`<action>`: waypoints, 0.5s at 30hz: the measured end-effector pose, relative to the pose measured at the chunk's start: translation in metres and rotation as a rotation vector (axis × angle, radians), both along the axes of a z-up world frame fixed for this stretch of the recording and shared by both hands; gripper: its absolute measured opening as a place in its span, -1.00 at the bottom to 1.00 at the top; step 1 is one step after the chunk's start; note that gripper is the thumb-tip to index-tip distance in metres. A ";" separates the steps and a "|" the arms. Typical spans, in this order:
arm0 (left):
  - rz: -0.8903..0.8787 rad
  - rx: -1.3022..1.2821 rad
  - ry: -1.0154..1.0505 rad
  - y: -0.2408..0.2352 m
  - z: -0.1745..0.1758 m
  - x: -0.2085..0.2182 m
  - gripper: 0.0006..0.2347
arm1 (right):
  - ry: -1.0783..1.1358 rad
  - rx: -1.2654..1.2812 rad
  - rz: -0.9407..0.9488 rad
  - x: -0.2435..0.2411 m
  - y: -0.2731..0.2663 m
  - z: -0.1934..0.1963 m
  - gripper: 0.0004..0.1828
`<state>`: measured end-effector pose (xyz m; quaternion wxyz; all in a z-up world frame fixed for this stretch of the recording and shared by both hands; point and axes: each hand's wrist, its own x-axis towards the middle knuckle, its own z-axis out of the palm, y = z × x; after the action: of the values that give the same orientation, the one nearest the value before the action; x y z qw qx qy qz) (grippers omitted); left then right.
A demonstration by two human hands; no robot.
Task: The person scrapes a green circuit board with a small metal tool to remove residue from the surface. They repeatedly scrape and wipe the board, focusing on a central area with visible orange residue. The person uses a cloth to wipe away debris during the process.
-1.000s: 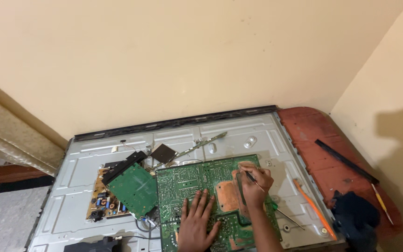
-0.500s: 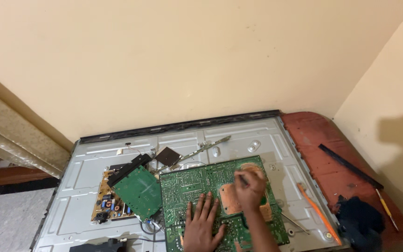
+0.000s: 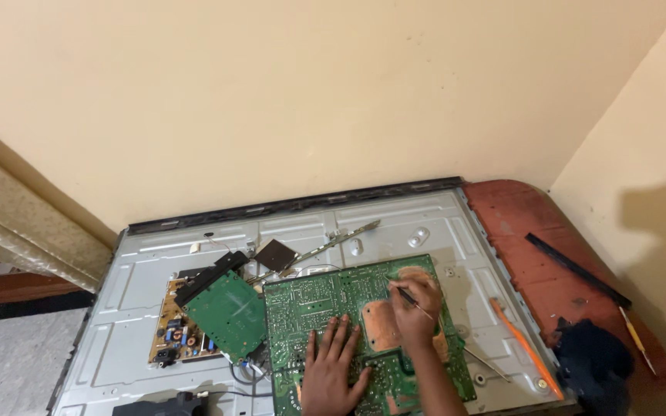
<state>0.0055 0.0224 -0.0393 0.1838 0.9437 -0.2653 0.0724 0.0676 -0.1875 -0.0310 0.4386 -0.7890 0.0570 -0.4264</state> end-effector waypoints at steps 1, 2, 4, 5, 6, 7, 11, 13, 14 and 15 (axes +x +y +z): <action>-0.009 -0.004 -0.003 0.000 0.000 0.001 -0.34 | -0.027 -0.005 -0.021 0.001 0.000 0.000 -0.87; -0.018 -0.009 -0.005 0.000 -0.001 0.001 -0.34 | -0.043 -0.004 -0.090 0.001 -0.001 0.001 -0.86; -0.014 0.002 0.001 0.002 -0.001 0.000 -0.35 | -0.072 0.003 -0.221 0.003 0.002 0.000 -0.85; -0.010 0.015 0.008 0.001 -0.001 -0.001 -0.35 | -0.091 -0.012 -0.162 0.003 0.004 0.000 -0.85; -0.005 0.027 0.015 0.002 -0.001 -0.001 -0.35 | -0.110 -0.026 -0.103 0.004 0.008 -0.001 -0.84; -0.008 0.014 -0.066 0.002 -0.001 0.000 -0.35 | -0.130 -0.045 -0.050 0.004 0.006 -0.001 -0.84; -0.018 0.020 -0.070 0.001 -0.002 -0.001 -0.35 | 0.022 0.181 0.040 0.002 0.002 -0.008 -0.84; -0.020 0.033 -0.015 0.001 -0.003 -0.001 -0.35 | -0.117 0.369 0.009 0.004 0.002 -0.011 -0.87; -0.024 0.027 -0.035 0.000 -0.002 -0.001 -0.35 | -0.123 0.237 -0.039 0.006 0.002 -0.012 -0.86; -0.029 0.024 -0.054 0.002 -0.002 -0.001 -0.34 | -0.128 0.108 -0.089 0.007 0.003 -0.013 -0.85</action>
<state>0.0042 0.0240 -0.0416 0.1665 0.9395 -0.2848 0.0920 0.0746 -0.1841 -0.0441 0.4641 -0.7318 0.0868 -0.4915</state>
